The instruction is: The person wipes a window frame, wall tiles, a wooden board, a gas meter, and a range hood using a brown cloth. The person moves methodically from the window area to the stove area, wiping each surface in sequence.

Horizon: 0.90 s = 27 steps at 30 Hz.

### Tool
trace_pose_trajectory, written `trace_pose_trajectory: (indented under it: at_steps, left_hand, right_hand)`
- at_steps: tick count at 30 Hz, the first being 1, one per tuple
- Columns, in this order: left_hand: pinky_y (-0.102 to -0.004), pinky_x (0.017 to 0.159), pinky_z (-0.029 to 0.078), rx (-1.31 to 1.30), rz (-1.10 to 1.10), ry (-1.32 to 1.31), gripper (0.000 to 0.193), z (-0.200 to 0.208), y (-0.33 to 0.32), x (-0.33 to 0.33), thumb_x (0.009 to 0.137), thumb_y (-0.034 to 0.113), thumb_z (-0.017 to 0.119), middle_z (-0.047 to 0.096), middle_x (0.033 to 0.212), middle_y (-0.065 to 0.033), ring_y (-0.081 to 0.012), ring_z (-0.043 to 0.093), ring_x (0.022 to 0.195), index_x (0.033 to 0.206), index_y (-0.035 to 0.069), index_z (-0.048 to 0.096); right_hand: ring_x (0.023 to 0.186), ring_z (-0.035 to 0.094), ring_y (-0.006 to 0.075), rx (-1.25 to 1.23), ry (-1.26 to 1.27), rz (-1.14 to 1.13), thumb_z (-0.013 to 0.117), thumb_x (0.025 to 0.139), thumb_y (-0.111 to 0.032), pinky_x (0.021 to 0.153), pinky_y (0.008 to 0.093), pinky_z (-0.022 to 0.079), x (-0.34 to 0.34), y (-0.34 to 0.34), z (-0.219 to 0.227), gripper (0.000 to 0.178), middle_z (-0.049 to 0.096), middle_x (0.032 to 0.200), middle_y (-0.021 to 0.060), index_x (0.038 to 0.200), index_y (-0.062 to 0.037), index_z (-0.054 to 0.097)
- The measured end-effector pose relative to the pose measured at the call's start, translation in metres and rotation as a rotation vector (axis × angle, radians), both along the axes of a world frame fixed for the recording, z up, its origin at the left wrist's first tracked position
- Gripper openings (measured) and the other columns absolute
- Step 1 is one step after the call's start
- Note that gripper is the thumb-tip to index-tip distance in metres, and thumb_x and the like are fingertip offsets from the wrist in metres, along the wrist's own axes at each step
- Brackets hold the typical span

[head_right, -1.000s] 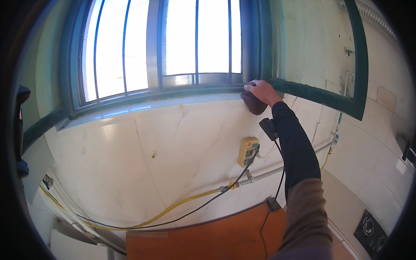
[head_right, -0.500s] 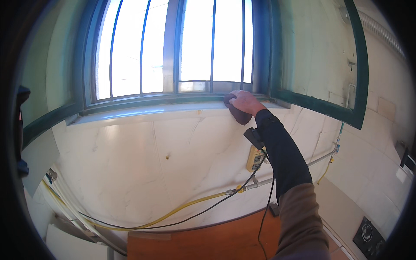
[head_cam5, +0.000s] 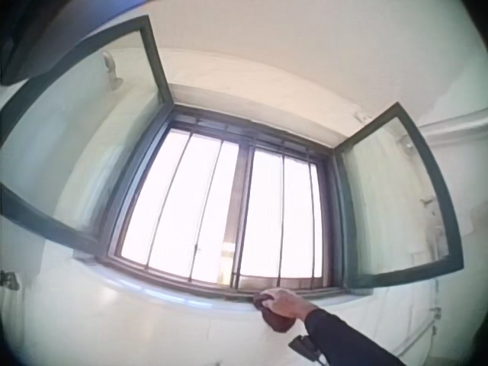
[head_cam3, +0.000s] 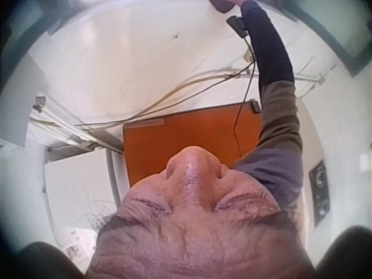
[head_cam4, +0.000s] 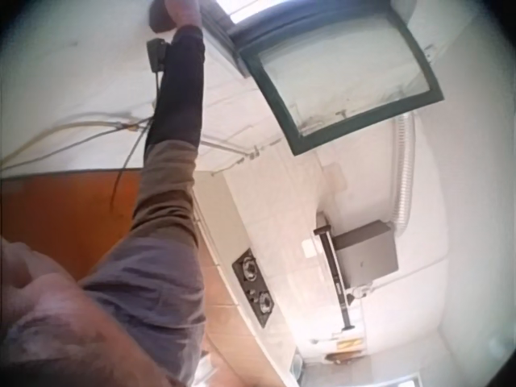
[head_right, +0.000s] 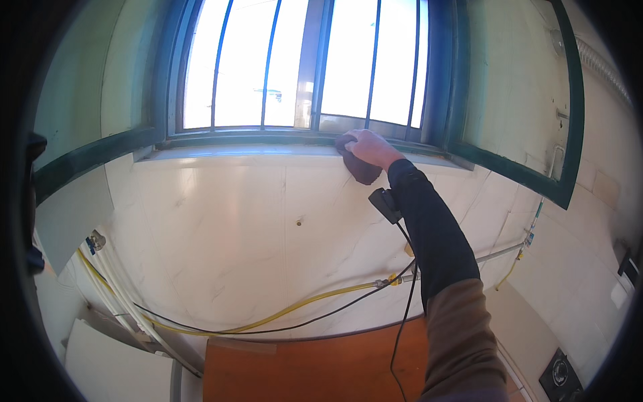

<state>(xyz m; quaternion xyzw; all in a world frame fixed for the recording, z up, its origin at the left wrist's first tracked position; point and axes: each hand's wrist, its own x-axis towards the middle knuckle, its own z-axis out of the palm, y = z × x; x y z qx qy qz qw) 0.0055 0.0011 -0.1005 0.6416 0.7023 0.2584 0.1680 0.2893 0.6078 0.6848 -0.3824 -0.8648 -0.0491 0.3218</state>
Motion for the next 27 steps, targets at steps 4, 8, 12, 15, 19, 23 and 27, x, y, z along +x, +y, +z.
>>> trace_pose_trajectory:
  at_steps: [4, 8, 12, 15, 19, 23, 27]
  left_hand:
    - [-0.0529, 0.078, 0.053, -0.029, 0.091, 0.055, 0.03, 0.004, 0.0, -0.008, 0.099, 0.038, 0.072, 0.065, 0.098, -0.017, -0.04, 0.063, 0.09, 0.098, 0.008, 0.066]
    - [-0.0538, 0.073, 0.055, -0.051, 0.154, 0.089, 0.031, 0.011, 0.003, -0.015, 0.101, 0.039, 0.068, 0.065, 0.096, -0.0171, -0.0406, 0.065, 0.088, 0.094, 0.009, 0.066]
    - [-0.0551, 0.072, 0.056, -0.082, 0.171, 0.11, 0.034, 0.026, 0.007, -0.016, 0.102, 0.041, 0.065, 0.065, 0.095, -0.0178, -0.0418, 0.067, 0.088, 0.093, 0.009, 0.066]
    - [-0.0557, 0.075, 0.055, -0.002, 0.197, 0.052, 0.033, 0.043, 0.006, -0.013, 0.101, 0.04, 0.065, 0.065, 0.095, -0.0189, -0.0428, 0.067, 0.089, 0.092, 0.008, 0.066]
    - [-0.0572, 0.077, 0.054, -0.055, 0.144, 0.071, 0.031, 0.062, 0.01, -0.017, 0.099, 0.036, 0.066, 0.064, 0.092, -0.0199, -0.0432, 0.065, 0.09, 0.087, 0.007, 0.065]
    - [-0.058, 0.078, 0.053, 0.033, 0.153, -0.002, 0.032, 0.072, 0.009, -0.017, 0.097, 0.034, 0.067, 0.064, 0.09, -0.021, -0.0428, 0.065, 0.09, 0.084, 0.005, 0.065]
    - [-0.0575, 0.077, 0.053, 0.032, 0.165, 0.017, 0.032, 0.079, 0.009, -0.013, 0.098, 0.034, 0.067, 0.065, 0.091, -0.0214, -0.0431, 0.065, 0.091, 0.084, 0.005, 0.066]
  right_hand:
    - [0.126, 0.066, 0.0413, -0.023, -0.003, 0.019, 0.058, 0.097, -0.022, 0.111, 0.0452, 0.049, -0.023, -0.004, 0.001, 0.046, 0.071, 0.134, 0.0242, 0.136, -0.0016, 0.069]
    - [0.126, 0.066, 0.0417, 0.0, -0.013, -0.006, 0.058, 0.097, -0.021, 0.111, 0.045, 0.049, -0.042, -0.011, 0.001, 0.046, 0.071, 0.134, 0.0253, 0.138, -0.0014, 0.068]
    - [0.126, 0.066, 0.0414, 0.034, -0.04, 0.023, 0.058, 0.097, -0.02, 0.112, 0.0448, 0.048, -0.061, -0.018, 0.001, 0.046, 0.071, 0.134, 0.0249, 0.138, -0.0012, 0.069]
    - [0.125, 0.067, 0.0376, 0.043, -0.043, 0.05, 0.059, 0.099, -0.018, 0.112, 0.0428, 0.048, -0.081, -0.022, 0.001, 0.043, 0.072, 0.134, 0.0219, 0.138, -0.0025, 0.07]
    - [0.12, 0.067, 0.03, 0.051, -0.086, 0.109, 0.058, 0.104, -0.015, 0.113, 0.0393, 0.046, -0.115, -0.028, 0.004, 0.039, 0.073, 0.13, 0.0168, 0.139, -0.006, 0.071]
    - [0.119, 0.068, 0.0291, 0.007, -0.088, 0.157, 0.055, 0.105, -0.015, 0.111, 0.0395, 0.048, -0.153, -0.041, 0.005, 0.04, 0.073, 0.128, 0.0165, 0.141, -0.0069, 0.069]
    - [0.117, 0.068, 0.03, -0.009, -0.091, 0.174, 0.054, 0.105, -0.018, 0.108, 0.0403, 0.05, -0.207, -0.053, 0.005, 0.04, 0.073, 0.128, 0.0173, 0.14, -0.0062, 0.069]
